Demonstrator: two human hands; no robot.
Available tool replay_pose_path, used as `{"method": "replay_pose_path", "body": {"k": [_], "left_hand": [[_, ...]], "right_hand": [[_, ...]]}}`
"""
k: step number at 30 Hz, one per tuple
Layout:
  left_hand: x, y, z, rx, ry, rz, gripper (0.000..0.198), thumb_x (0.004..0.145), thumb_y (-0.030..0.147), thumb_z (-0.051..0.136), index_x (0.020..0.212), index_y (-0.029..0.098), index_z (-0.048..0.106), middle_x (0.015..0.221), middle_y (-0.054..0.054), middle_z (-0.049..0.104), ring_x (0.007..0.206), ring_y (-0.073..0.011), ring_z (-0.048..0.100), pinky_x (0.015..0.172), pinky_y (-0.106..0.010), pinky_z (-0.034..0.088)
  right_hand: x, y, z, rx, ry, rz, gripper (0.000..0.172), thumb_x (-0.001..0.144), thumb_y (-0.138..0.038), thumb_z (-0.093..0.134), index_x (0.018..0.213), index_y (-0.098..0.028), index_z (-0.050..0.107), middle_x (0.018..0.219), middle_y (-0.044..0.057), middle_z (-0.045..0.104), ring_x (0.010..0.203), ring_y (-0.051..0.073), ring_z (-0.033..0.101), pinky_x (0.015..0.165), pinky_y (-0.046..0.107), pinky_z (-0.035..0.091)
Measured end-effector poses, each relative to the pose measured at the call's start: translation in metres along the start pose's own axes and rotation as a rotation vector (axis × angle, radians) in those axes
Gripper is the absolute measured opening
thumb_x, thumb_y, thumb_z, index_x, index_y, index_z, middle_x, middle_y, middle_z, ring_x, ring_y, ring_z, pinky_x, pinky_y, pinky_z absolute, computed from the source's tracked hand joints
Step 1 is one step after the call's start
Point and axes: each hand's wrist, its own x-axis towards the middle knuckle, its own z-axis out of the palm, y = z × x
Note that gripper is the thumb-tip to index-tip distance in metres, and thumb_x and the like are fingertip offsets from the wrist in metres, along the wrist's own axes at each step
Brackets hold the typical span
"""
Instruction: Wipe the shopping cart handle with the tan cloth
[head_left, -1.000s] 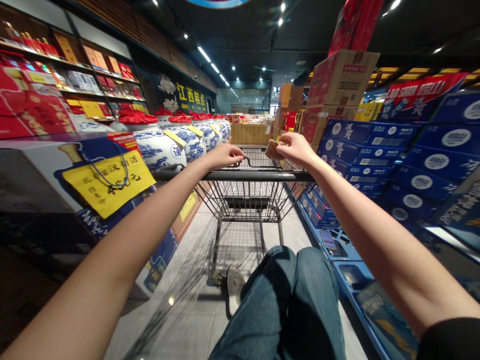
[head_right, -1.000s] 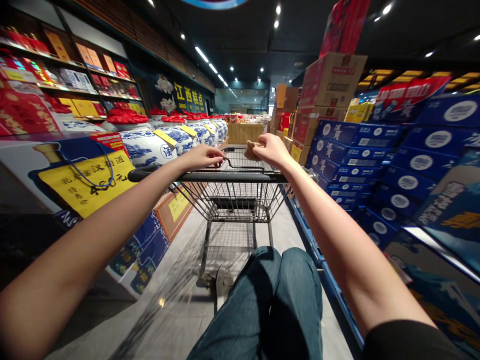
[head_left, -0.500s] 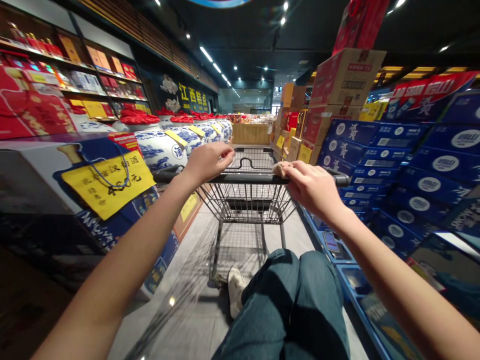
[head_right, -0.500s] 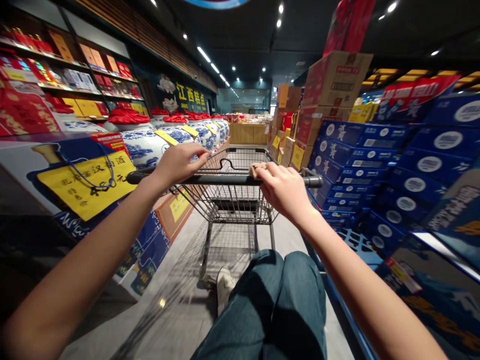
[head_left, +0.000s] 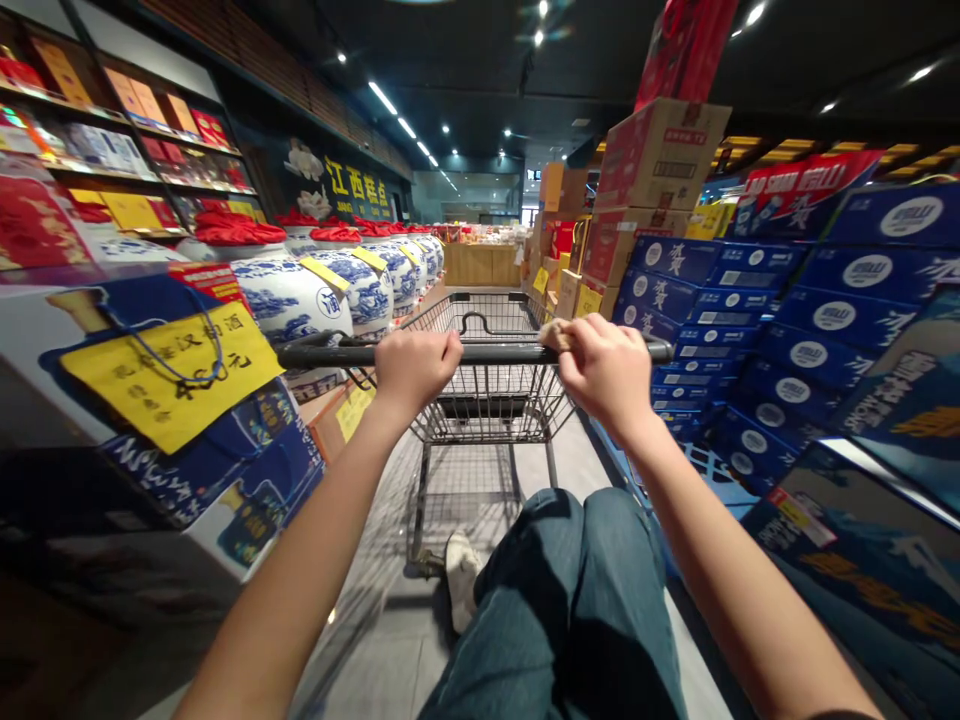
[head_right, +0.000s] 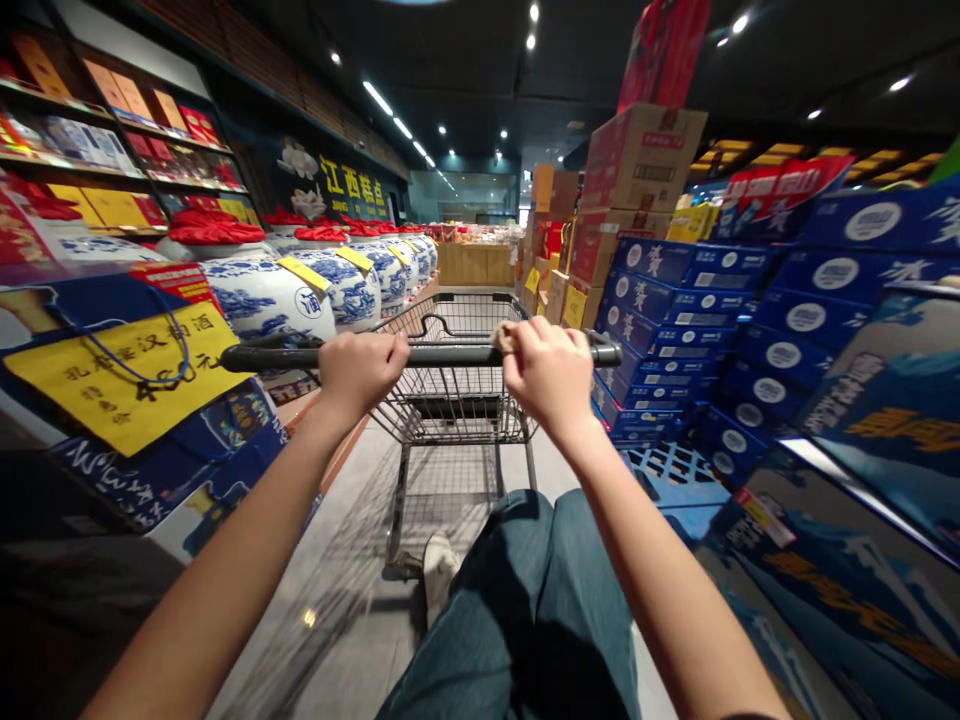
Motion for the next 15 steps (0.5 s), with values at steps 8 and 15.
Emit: {"method": "replay_pose_path", "body": {"k": [8,15], "left_hand": [[0.001,-0.004,0.011,-0.014,0.042,0.001,0.053,0.101,0.041,0.037,0.074,0.018,0.076,0.075,-0.014,0.077,0.069,-0.0267,0.066,0.067,-0.040,0.036],[0.002,-0.048,0.011,0.045,0.048,-0.035,0.051,0.097,0.041,0.037,0.063,0.020,0.069,0.068,-0.014,0.073,0.065,-0.0263,0.064,0.064,-0.039,0.032]], "right_hand": [[-0.015,0.047,-0.007,0.095,0.151,0.206,0.011,0.083,-0.021,0.052,0.085,-0.025,0.061,0.100,0.013,0.074,0.094,0.031,0.068,0.084,0.041,0.051],[-0.027,0.012,0.004,0.228,0.216,-0.137,0.014,0.083,-0.016,0.057,0.090,-0.024,0.066,0.108,0.011,0.079,0.101,0.028,0.073,0.096,0.042,0.054]]}}
